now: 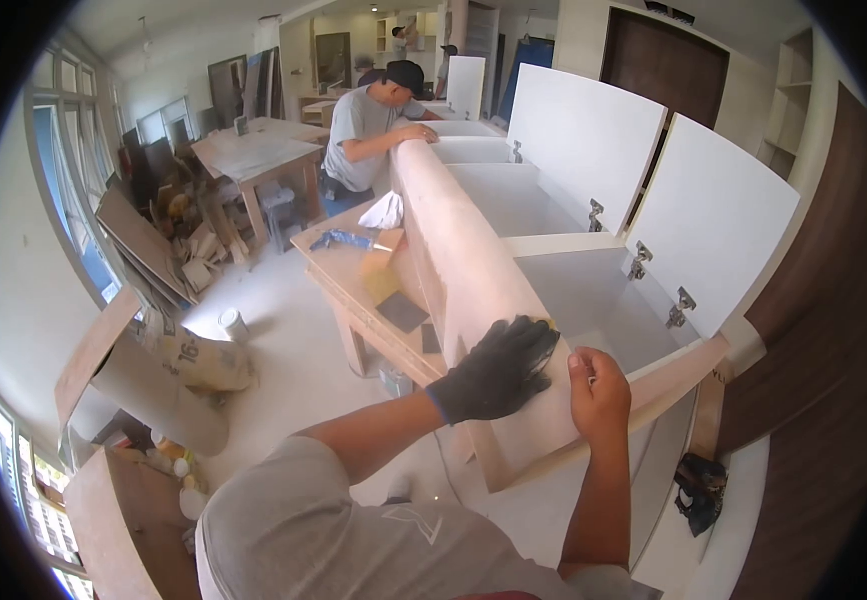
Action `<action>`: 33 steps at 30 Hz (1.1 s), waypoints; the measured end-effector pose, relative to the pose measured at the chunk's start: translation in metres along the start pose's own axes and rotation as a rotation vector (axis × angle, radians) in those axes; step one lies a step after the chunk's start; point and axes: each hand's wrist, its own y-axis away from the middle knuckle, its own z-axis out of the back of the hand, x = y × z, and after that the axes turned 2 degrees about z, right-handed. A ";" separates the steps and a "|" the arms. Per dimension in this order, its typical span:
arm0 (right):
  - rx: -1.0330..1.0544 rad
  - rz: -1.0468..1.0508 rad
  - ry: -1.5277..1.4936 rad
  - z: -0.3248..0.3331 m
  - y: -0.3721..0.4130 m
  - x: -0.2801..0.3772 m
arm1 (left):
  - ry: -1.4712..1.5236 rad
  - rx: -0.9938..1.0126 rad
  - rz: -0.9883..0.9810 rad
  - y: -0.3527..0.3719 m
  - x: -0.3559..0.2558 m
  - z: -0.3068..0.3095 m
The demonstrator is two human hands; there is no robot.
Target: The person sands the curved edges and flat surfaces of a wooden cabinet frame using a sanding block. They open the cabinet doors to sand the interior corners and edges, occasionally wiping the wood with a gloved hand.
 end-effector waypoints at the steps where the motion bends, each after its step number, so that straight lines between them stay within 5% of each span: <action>1: 0.018 0.001 0.020 -0.001 0.004 -0.001 | -0.006 0.020 -0.019 -0.005 0.004 -0.003; 6: 0.004 -0.012 -0.026 -0.001 0.005 0.003 | -0.005 0.205 0.043 -0.039 0.015 -0.010; 9: 0.001 -0.008 -0.001 0.000 0.009 0.001 | -0.031 -0.019 -0.037 -0.014 0.011 -0.017; 11: 0.009 0.001 0.038 0.000 0.007 0.002 | 0.015 0.012 -0.003 -0.009 -0.001 -0.008; 16: 0.010 0.018 0.006 -0.002 0.008 0.003 | -0.036 0.253 0.052 -0.043 0.010 -0.011; 20: -0.027 -0.014 0.003 -0.001 0.008 0.003 | 0.017 -0.060 -0.031 0.000 -0.003 -0.020; 31: -0.054 -0.054 -0.041 0.000 0.013 -0.002 | 0.057 0.159 0.028 -0.019 -0.008 -0.005; 33: -0.063 -0.036 -0.034 0.000 0.008 0.000 | 0.076 0.000 -0.068 0.007 -0.014 -0.010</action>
